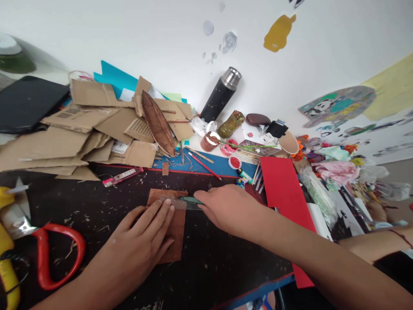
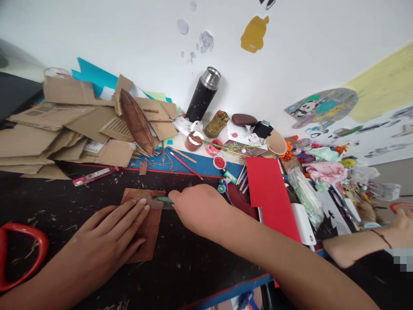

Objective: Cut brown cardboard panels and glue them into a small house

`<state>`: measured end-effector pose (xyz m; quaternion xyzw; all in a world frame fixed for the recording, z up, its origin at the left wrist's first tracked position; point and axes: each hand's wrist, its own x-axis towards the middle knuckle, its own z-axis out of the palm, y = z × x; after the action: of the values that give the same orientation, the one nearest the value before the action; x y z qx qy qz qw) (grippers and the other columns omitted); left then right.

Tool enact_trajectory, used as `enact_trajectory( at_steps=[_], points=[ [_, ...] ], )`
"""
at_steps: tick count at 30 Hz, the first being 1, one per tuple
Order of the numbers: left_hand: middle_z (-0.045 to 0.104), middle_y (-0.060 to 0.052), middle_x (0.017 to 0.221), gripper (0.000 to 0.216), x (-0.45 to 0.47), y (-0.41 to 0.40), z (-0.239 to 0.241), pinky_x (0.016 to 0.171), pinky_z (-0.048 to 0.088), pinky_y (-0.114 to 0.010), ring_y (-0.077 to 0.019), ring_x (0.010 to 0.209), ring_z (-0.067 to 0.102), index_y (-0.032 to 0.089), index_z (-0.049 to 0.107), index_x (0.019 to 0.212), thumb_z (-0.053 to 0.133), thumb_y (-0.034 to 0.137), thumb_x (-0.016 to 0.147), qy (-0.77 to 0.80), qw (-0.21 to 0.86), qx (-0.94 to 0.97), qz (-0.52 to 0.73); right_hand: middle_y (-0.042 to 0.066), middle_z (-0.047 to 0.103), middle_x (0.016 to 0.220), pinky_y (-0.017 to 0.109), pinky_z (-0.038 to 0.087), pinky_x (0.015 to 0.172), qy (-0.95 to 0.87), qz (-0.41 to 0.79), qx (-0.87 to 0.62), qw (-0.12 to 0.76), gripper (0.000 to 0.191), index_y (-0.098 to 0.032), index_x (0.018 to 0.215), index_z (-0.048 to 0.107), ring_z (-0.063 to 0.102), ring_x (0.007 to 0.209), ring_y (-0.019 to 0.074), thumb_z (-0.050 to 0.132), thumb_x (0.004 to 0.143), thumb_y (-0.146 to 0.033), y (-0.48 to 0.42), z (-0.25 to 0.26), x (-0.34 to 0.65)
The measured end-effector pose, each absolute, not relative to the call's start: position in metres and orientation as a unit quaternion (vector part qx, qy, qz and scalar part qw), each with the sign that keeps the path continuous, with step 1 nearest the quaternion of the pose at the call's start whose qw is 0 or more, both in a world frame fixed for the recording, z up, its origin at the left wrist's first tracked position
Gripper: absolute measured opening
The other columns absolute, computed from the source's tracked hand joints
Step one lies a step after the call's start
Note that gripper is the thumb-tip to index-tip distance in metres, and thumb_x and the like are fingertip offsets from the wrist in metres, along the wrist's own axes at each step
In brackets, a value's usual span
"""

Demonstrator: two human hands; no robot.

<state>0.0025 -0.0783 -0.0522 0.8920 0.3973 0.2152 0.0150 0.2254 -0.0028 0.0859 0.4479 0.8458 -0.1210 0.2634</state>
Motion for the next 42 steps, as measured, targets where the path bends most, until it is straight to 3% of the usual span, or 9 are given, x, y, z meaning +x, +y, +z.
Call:
enact_trajectory(
  at_steps=[21,28,36,42],
  points=[
    [0.076,-0.017,0.141,0.054,0.0015,-0.0792,-0.0537,0.107,0.044,-0.051,-0.0346,0.132,0.065,0.013,0.079,0.131,0.033,0.036,0.113,0.401,0.024,0.893,0.206,0.009,0.076,0.087,0.033,0.036,0.055,0.884,-0.068,0.391,0.247,0.017,-0.016,0.114,0.067,0.074,0.074,0.0243,0.057,0.101,-0.012,-0.0005,0.0784,0.2234],
    [0.075,-0.017,0.143,0.047,0.0011,-0.0798,-0.0571,0.109,0.043,-0.051,-0.0348,0.133,0.064,0.016,0.077,0.135,0.043,0.037,0.11,0.4,0.023,0.894,0.199,0.008,0.079,0.095,0.033,0.034,0.057,0.867,-0.099,0.422,0.247,0.017,-0.018,0.118,0.068,0.073,0.077,0.0237,0.056,0.105,-0.019,-0.0011,0.0854,0.2252],
    [0.075,-0.018,0.142,0.055,0.0019,-0.079,-0.0552,0.107,0.042,-0.052,-0.0351,0.132,0.065,0.011,0.078,0.132,0.033,0.037,0.113,0.403,0.026,0.89,0.211,0.009,0.078,0.096,0.033,0.031,0.058,0.863,-0.107,0.428,0.246,0.018,-0.018,0.12,0.069,0.071,0.078,0.0228,0.057,0.106,-0.02,-0.001,0.0851,0.2224],
    [0.075,-0.017,0.143,0.052,0.001,-0.0793,-0.0541,0.108,0.043,-0.051,-0.0344,0.134,0.064,0.013,0.077,0.134,0.037,0.037,0.112,0.399,0.016,0.894,0.205,0.009,0.079,0.096,0.033,0.034,0.058,0.864,-0.108,0.425,0.249,0.017,-0.017,0.119,0.068,0.072,0.077,0.0231,0.057,0.105,-0.019,-0.0008,0.0811,0.2202]
  ],
)
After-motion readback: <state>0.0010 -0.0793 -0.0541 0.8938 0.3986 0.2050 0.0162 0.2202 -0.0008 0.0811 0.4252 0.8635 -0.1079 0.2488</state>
